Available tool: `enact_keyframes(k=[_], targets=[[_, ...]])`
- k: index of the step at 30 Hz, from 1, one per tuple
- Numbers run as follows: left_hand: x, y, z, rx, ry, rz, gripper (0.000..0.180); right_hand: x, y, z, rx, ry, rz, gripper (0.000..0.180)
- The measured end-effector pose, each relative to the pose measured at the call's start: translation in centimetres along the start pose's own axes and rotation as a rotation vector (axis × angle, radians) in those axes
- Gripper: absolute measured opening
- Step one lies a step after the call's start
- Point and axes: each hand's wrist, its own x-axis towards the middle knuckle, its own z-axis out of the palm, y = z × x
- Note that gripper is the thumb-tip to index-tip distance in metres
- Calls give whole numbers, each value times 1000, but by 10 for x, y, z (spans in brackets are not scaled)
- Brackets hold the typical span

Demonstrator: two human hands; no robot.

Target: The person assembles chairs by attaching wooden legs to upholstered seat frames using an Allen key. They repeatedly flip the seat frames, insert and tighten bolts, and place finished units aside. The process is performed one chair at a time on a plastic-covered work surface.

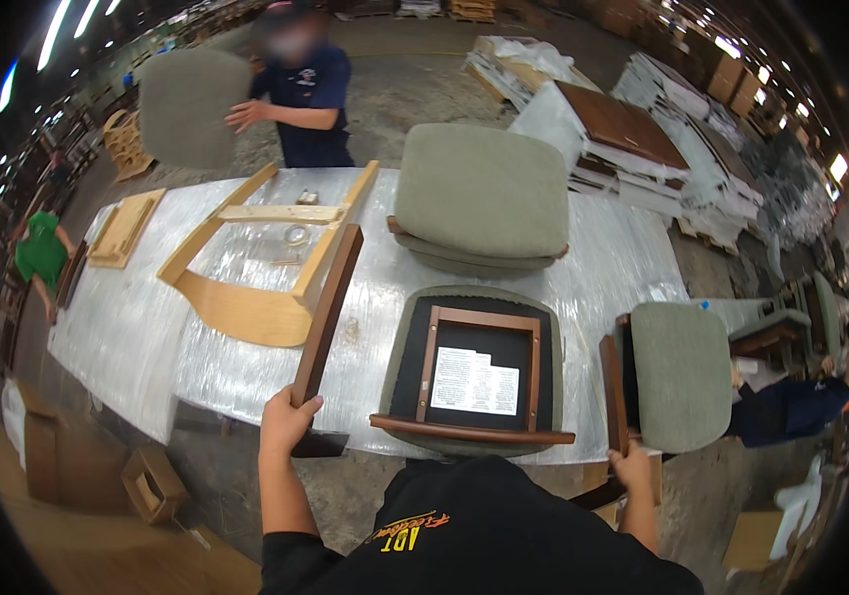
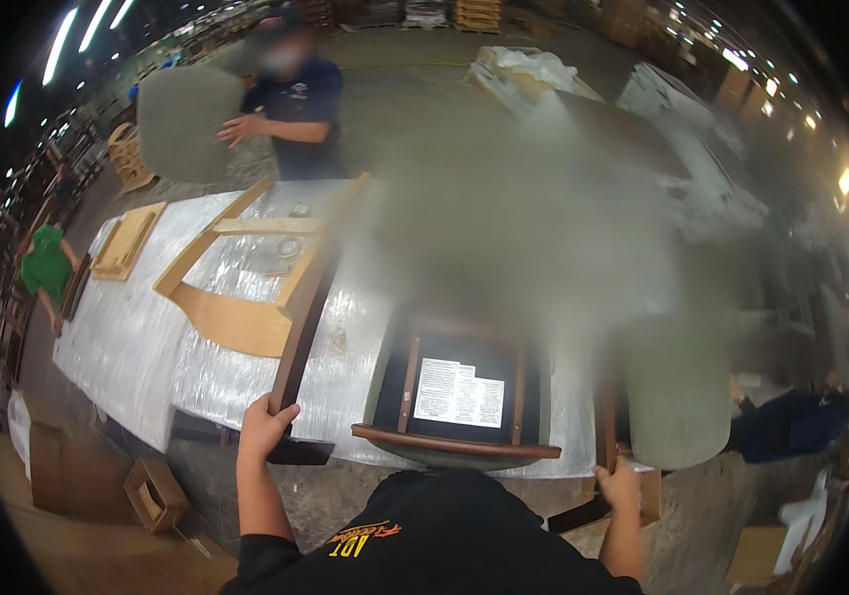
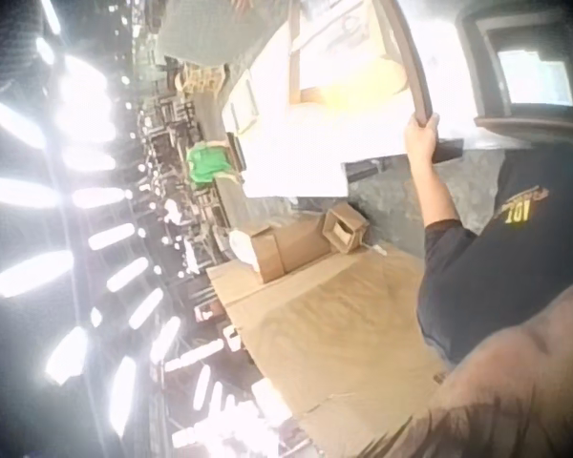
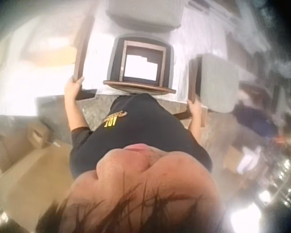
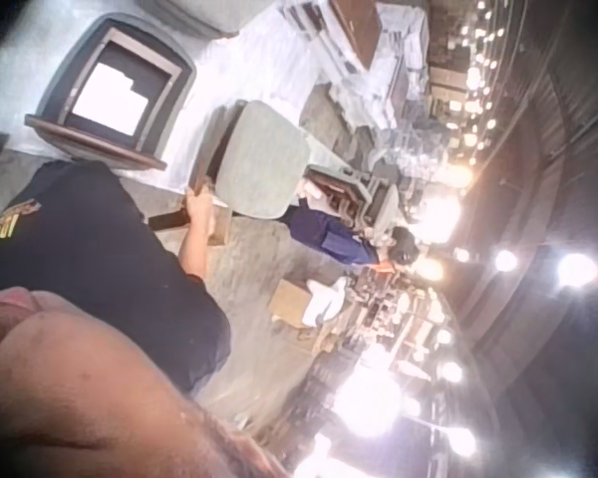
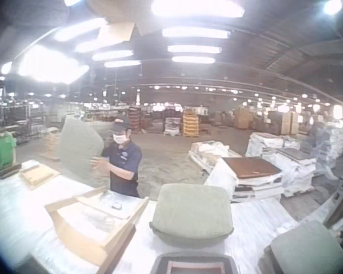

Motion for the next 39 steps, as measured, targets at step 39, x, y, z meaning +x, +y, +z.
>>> enact_keyframes(k=[39], targets=[[78, -151, 210, -25, 106, 370, 51, 111, -170, 130, 175, -454, -174, 98]])
